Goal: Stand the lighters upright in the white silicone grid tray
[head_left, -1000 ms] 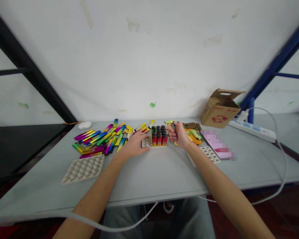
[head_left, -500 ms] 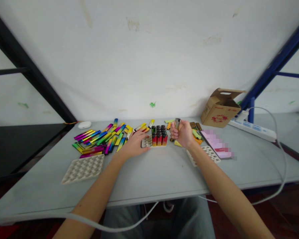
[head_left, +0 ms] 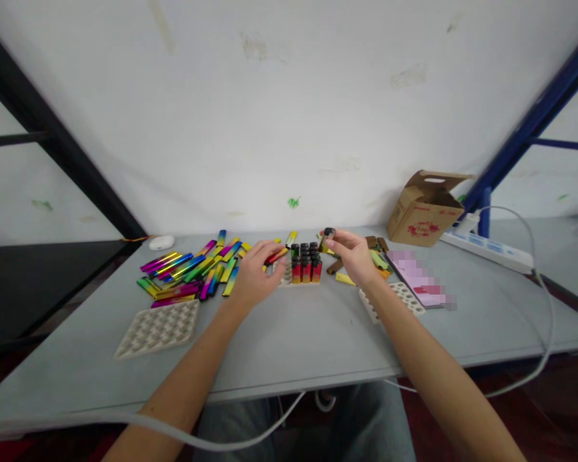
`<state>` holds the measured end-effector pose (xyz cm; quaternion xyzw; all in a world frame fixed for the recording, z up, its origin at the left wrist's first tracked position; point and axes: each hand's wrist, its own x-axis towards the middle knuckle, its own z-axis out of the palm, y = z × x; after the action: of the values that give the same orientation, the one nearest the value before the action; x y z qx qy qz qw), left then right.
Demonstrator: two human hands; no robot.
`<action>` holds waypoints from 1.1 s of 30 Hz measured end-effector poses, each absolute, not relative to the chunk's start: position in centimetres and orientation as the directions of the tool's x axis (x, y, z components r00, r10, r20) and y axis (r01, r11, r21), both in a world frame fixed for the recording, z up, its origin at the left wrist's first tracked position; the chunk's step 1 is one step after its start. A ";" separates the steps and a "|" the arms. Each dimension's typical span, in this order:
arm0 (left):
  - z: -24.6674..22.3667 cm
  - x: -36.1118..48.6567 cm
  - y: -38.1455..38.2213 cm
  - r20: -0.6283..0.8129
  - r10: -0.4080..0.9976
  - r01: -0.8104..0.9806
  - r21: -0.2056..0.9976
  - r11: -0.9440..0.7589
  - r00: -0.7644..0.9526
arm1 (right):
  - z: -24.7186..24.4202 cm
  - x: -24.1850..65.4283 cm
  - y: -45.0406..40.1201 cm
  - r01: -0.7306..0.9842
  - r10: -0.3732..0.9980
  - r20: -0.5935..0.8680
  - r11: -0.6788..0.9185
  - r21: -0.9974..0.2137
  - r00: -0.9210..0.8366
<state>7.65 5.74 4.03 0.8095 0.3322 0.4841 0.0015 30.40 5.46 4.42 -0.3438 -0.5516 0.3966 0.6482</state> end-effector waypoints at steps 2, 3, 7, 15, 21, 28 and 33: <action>4.3 8.4 5.0 0.810 0.513 0.542 0.306 -0.782 0.283 | 4.7 30.0 5.1 -0.018 0.868 0.494 0.496 -0.868 0.045; 4.4 8.8 4.7 0.817 0.501 0.535 0.297 -0.791 0.287 | 4.8 29.7 4.9 0.034 0.853 0.522 0.521 -0.853 0.021; 4.5 9.7 3.9 0.834 0.456 0.488 0.271 -0.829 0.310 | 5.3 28.7 4.2 0.122 0.797 0.604 0.602 -0.789 -0.028; 4.7 9.4 4.3 0.799 0.507 0.489 0.318 -0.812 0.323 | 5.4 27.6 3.7 0.191 0.746 0.662 0.661 -0.726 -0.063; 4.5 8.3 6.0 0.691 0.720 0.532 0.585 -0.612 0.069 | 4.3 29.9 5.6 0.258 0.857 0.486 0.437 -0.862 0.172; 2.7 8.0 7.5 0.522 0.846 0.385 0.763 -0.519 0.107 | 3.1 31.0 6.5 0.358 0.878 0.430 0.340 -0.870 0.212; 1.9 8.3 8.0 0.484 0.866 0.392 0.779 -0.490 0.123 | 2.7 31.0 6.7 0.366 0.878 0.445 0.361 -0.858 0.177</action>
<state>8.30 7.99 1.89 0.7095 0.4433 0.4918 0.2414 31.00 6.68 2.71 -0.5180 -0.6005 0.2262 0.5657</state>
